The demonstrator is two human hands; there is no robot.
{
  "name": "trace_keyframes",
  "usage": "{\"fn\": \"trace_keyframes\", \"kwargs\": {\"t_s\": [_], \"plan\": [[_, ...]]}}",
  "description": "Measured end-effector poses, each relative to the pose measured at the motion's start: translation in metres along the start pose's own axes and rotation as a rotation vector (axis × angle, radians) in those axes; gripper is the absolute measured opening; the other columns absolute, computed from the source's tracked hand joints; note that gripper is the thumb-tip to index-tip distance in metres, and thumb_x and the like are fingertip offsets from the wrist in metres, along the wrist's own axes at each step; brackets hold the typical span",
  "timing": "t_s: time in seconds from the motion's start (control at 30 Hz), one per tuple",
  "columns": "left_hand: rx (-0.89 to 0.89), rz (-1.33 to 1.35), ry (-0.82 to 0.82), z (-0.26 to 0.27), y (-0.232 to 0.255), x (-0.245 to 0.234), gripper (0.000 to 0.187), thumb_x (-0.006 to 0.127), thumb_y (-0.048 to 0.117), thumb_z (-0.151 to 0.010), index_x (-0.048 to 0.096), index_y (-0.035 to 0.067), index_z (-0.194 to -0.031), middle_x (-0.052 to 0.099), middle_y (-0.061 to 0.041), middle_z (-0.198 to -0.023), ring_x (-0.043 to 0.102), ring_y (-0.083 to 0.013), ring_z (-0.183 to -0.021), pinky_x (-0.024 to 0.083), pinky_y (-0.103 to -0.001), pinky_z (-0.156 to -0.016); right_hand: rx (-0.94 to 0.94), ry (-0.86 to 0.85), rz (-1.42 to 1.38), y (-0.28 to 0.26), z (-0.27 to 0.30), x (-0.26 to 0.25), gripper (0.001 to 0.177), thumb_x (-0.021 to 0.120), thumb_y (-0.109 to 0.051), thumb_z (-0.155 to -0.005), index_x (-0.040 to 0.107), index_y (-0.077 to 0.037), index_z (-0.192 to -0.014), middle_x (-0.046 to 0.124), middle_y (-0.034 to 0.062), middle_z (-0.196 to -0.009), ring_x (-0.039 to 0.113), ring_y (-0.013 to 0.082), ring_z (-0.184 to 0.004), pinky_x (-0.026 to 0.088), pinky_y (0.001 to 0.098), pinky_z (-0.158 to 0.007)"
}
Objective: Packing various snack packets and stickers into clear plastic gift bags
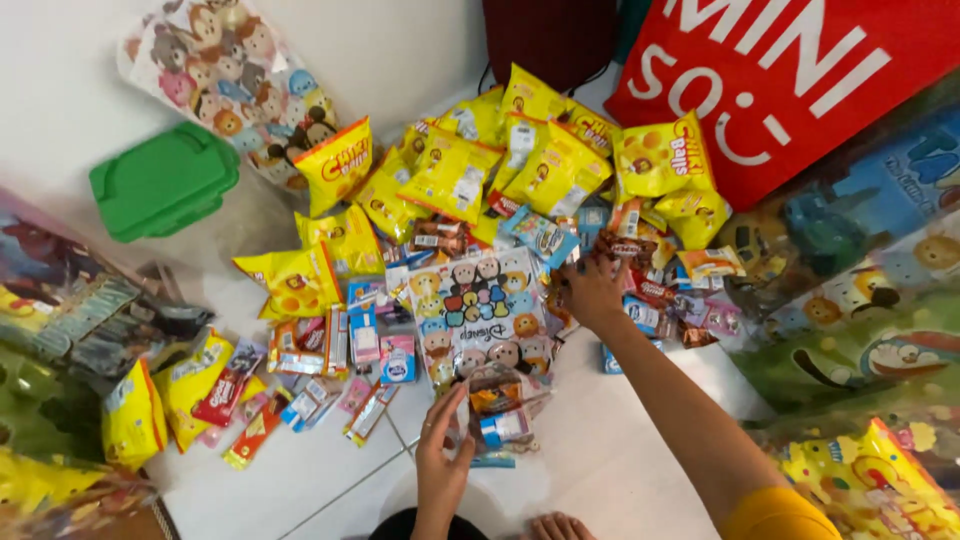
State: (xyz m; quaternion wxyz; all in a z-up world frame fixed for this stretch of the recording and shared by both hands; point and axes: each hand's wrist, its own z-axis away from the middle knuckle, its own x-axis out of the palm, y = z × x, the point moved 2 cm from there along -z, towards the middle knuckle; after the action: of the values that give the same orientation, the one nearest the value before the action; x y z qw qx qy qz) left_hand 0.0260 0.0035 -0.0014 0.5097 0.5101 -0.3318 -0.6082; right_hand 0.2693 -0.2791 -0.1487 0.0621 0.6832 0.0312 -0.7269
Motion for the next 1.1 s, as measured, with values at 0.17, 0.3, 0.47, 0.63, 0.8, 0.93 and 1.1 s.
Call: {"fn": "trace_keyframes", "kwargs": {"t_s": [0.17,0.3,0.47,0.63,0.8,0.93,1.1], "plan": [[-0.078,0.041,0.000,-0.003,-0.002,0.002,0.074,0.057,-0.011,-0.081,0.058,0.028,-0.144,0.051,0.005,-0.156,0.059,-0.0143,-0.121,0.042,-0.031,-0.062,-0.015,-0.055,0.061,-0.008,0.004,-0.034,0.043,0.057,-0.039,-0.096,0.058,-0.022,-0.135,0.062,0.0144,-0.131,0.051,0.0375,-0.128,0.023,0.0723,-0.113],[-0.105,0.040,-0.006,-0.002,0.003,-0.001,0.074,0.056,-0.010,-0.080,0.058,0.027,-0.144,0.050,0.006,-0.157,0.055,-0.0148,-0.129,0.044,-0.031,-0.062,0.011,0.156,-0.134,-0.007,0.012,-0.035,0.049,0.058,-0.043,-0.097,0.060,-0.011,-0.133,0.075,0.0103,-0.108,0.061,0.0387,-0.114,0.030,0.0703,-0.110],[-0.032,0.019,-0.009,-0.003,0.002,-0.002,0.066,0.055,-0.005,-0.085,0.057,0.024,-0.145,0.050,0.003,-0.156,0.057,-0.0160,-0.116,0.046,-0.032,-0.068,0.146,0.334,-0.492,0.002,0.040,-0.039,0.019,0.067,-0.030,-0.099,0.061,-0.014,-0.089,0.065,0.0018,-0.077,0.060,0.0276,-0.079,0.035,0.0497,-0.082],[0.057,0.028,0.008,-0.001,-0.015,-0.002,0.071,0.054,-0.008,-0.081,0.058,0.024,-0.144,0.050,0.000,-0.156,0.049,-0.0178,-0.138,0.045,-0.030,-0.072,0.651,0.063,-1.397,-0.008,0.093,-0.065,0.026,0.080,-0.025,-0.089,0.061,-0.011,-0.100,0.068,0.0058,-0.091,0.066,0.0172,-0.088,0.051,0.0321,-0.078],[0.142,0.067,0.070,0.000,-0.030,0.004,0.072,0.058,-0.011,-0.080,0.060,0.020,-0.145,0.056,-0.002,-0.148,0.055,-0.0228,-0.124,0.044,-0.031,-0.081,0.234,-0.166,-1.556,-0.065,0.148,-0.123,0.037,0.085,-0.006,-0.081,0.068,-0.005,-0.114,0.077,0.0090,-0.099,0.070,0.0183,-0.099,0.054,0.0366,-0.094],[0.181,0.052,0.087,0.003,-0.030,0.004,0.073,0.060,-0.010,-0.077,0.061,0.020,-0.144,0.056,0.001,-0.149,0.052,-0.0183,-0.130,0.045,-0.031,-0.088,-0.203,-0.020,-1.029,-0.094,0.166,-0.109,0.033,0.094,-0.035,-0.070,0.077,-0.025,-0.096,0.075,-0.0097,-0.095,0.069,0.0162,-0.103,0.042,0.0404,-0.097],[0.200,0.043,0.098,0.006,-0.013,-0.002,0.075,0.059,-0.010,-0.076,0.061,0.022,-0.143,0.057,0.002,-0.146,0.056,-0.0168,-0.117,0.046,-0.028,-0.078,-0.518,0.223,-0.293,-0.114,0.179,-0.106,0.019,0.081,-0.025,-0.075,0.066,-0.027,-0.086,0.068,-0.0042,-0.083,0.056,0.0206,-0.102,0.031,0.0562,-0.099]]}}
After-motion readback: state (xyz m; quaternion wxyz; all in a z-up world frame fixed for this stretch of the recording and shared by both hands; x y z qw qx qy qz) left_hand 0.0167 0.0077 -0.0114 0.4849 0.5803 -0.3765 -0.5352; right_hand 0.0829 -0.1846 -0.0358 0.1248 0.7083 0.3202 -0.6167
